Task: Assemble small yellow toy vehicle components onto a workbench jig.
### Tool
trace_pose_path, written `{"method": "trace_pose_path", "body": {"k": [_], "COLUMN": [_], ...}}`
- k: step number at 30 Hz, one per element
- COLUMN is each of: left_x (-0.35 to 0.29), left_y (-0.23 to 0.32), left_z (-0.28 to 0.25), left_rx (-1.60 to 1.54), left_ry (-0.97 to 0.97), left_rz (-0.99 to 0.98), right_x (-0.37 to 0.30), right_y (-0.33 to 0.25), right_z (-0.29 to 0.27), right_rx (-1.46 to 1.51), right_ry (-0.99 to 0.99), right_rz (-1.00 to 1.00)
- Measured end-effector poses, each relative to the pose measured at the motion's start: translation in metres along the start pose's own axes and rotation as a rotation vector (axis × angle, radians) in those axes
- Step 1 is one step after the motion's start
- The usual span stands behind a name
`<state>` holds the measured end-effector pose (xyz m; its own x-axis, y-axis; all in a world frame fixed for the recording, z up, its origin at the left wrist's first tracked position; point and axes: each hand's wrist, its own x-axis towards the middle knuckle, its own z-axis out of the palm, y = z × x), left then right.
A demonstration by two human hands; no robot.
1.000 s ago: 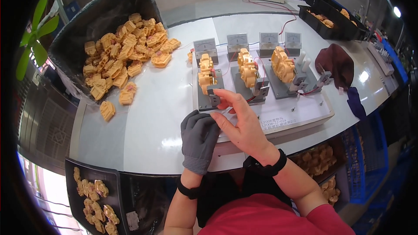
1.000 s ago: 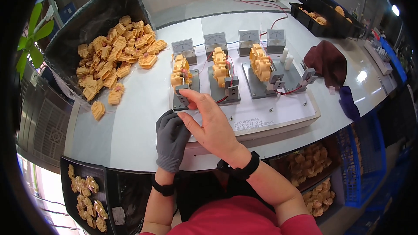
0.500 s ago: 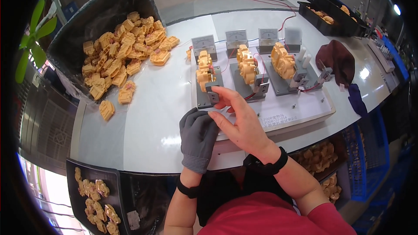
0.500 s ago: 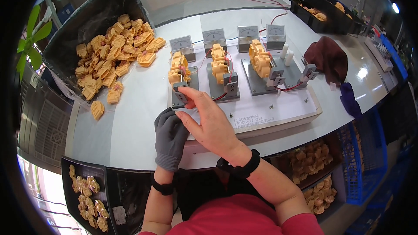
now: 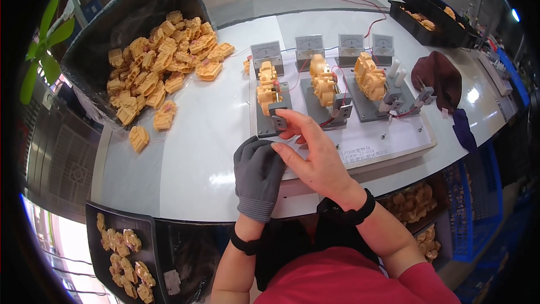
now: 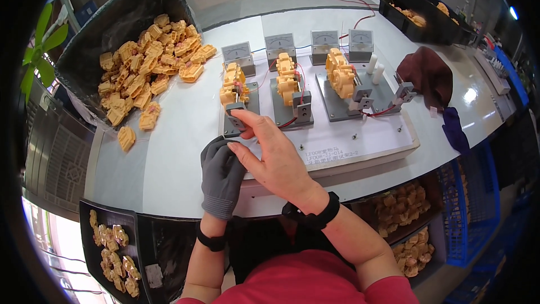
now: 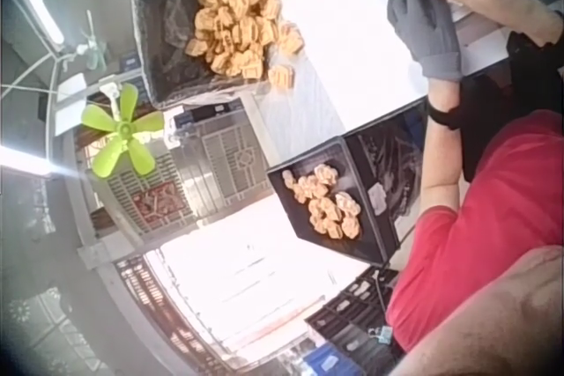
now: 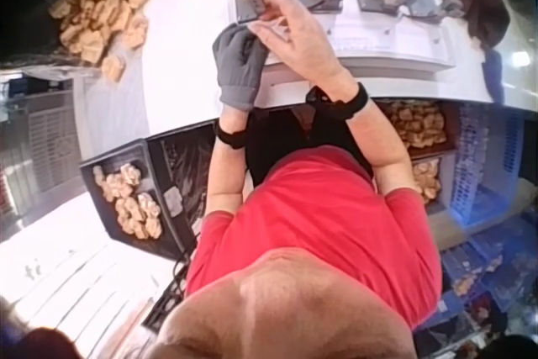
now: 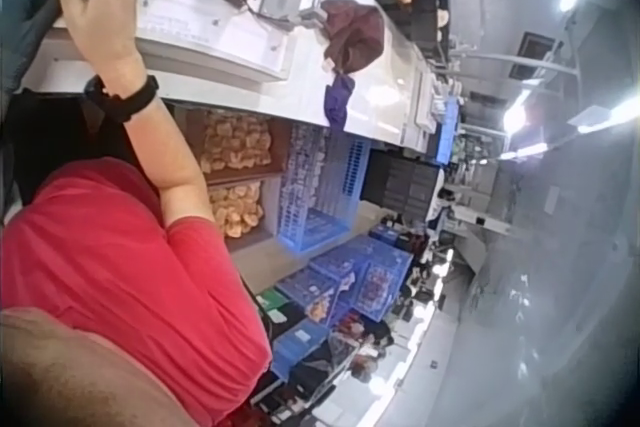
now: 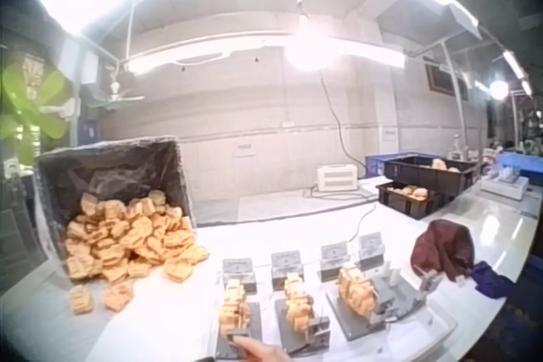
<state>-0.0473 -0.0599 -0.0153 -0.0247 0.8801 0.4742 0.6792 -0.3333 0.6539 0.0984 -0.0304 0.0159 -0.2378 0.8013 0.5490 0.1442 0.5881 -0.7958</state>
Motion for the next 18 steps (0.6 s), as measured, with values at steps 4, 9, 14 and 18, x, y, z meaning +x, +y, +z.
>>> {"method": "trace_pose_path", "body": {"k": [4,9,14,18], "left_x": [0.0017,0.0015,0.0009,0.0011], "left_y": [0.0001,-0.0003,-0.0006,-0.0013], "left_z": [0.0032,0.0038,0.003,0.0036], "left_rx": [-0.001,0.01,-0.003,-0.002], "left_ry": [0.072,0.072,0.065,0.067], "left_rz": [0.012,0.0,0.002,0.002], "right_x": [-0.0001,0.0,-0.0001,-0.0004], "right_y": [-0.0009,0.0,-0.0003,0.0003], "right_z": [-0.0007,-0.0012,-0.0004,-0.0004], "right_rx": [0.012,0.003,-0.001,-0.01], "right_ry": [-0.004,-0.004,0.0,0.003], "right_rz": [-0.006,-0.013,-0.012,-0.013]}}
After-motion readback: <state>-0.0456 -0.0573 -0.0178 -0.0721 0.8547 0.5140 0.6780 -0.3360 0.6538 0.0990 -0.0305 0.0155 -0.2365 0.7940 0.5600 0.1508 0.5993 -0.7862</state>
